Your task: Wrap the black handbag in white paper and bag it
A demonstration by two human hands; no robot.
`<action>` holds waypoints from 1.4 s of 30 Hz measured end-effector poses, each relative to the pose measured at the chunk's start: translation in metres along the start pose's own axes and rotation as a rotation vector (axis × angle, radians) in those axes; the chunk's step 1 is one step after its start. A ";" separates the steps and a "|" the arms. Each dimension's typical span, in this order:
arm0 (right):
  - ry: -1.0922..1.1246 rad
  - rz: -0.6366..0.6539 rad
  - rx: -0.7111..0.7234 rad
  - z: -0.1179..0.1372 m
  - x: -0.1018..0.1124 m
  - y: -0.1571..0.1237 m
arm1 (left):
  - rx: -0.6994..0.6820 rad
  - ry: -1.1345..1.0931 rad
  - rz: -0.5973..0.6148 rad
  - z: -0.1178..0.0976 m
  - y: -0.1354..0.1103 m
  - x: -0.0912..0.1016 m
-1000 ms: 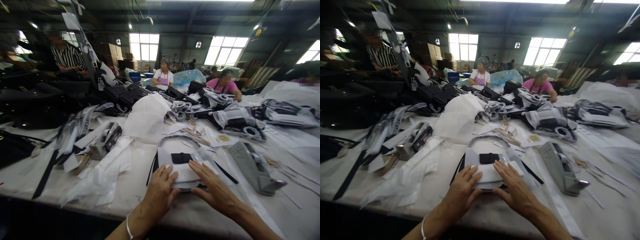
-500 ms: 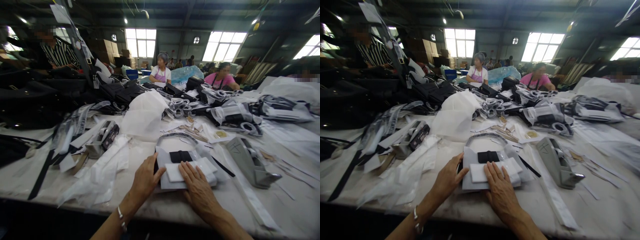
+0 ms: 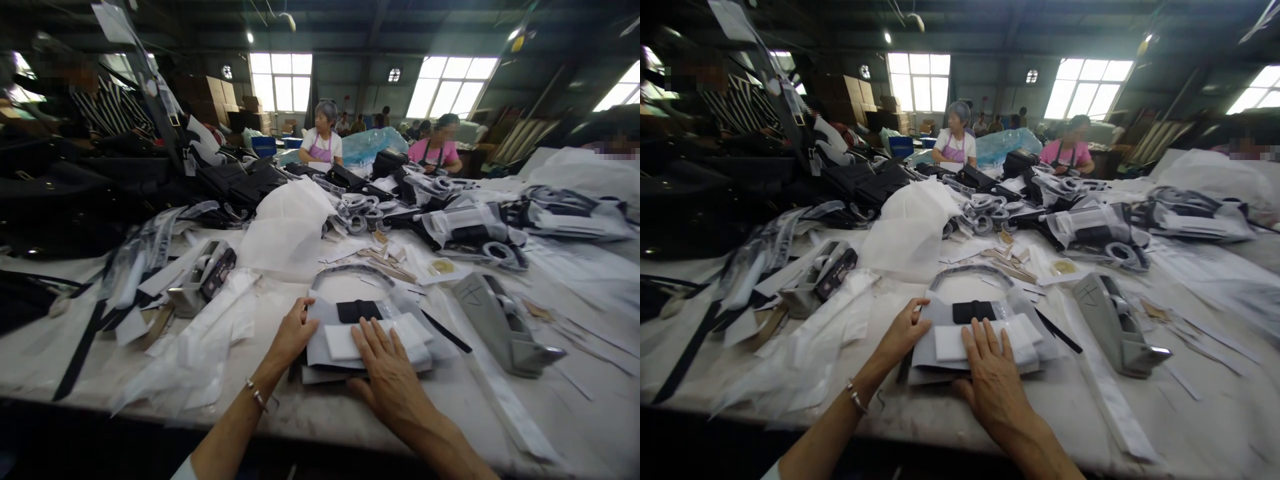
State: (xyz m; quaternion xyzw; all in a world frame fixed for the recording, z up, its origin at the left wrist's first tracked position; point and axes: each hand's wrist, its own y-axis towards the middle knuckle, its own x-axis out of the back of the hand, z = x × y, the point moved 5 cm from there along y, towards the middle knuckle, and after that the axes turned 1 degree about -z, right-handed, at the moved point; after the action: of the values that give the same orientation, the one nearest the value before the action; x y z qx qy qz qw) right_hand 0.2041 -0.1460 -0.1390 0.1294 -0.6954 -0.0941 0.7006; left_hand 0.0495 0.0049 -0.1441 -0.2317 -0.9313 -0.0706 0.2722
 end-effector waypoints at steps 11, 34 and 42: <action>-0.091 0.053 -0.065 0.012 -0.016 0.003 | -0.511 0.518 -0.237 -0.049 -0.043 0.009; 0.086 -0.105 0.138 0.001 -0.001 -0.012 | -0.981 0.728 -0.202 -0.035 -0.098 -0.039; 0.037 -0.152 0.194 0.008 0.006 -0.020 | -1.040 1.146 -0.241 -0.032 -0.104 -0.063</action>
State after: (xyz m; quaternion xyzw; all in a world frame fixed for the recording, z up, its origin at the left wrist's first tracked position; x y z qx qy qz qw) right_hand 0.1968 -0.1675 -0.1393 0.2505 -0.6765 -0.0766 0.6883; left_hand 0.0628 -0.1196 -0.1518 -0.1541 -0.5114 -0.6355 0.5575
